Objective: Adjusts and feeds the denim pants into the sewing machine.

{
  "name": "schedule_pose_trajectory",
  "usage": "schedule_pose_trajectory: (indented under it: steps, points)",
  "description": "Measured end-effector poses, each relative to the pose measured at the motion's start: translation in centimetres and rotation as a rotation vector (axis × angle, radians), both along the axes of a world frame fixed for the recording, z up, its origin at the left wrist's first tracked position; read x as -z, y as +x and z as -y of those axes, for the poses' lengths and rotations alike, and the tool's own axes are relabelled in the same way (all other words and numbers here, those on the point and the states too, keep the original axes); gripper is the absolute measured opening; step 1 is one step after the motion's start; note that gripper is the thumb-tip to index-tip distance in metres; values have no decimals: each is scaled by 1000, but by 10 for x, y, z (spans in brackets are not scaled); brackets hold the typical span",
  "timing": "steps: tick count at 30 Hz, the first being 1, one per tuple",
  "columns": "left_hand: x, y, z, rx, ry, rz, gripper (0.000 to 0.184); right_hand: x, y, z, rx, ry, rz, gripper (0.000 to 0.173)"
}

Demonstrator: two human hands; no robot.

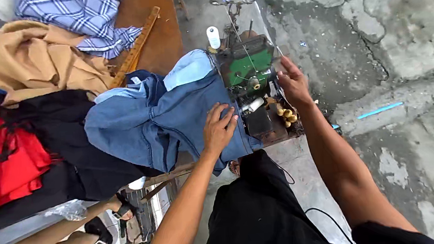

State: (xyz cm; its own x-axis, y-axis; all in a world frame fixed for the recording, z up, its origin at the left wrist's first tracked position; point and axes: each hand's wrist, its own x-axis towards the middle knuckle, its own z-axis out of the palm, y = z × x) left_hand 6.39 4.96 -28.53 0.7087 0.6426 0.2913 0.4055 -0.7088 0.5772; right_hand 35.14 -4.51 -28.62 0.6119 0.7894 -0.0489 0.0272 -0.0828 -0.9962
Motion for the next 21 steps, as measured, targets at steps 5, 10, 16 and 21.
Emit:
schedule_pose_trajectory:
  steps: [5,10,16,21]
  points:
    - [10,2,0,8,-33,52,32,1,28,-29,-88,-88,-66,30]
    - [14,2,-1,9,-8,82,31,-14,45,-54,-83,-458,-85,35]
    - [8,1,0,23,-19,43,31,1,61,-71,-215,-728,-444,41]
    - [-1,1,0,3,-13,-15,32,25,55,-53,-314,-828,-267,25]
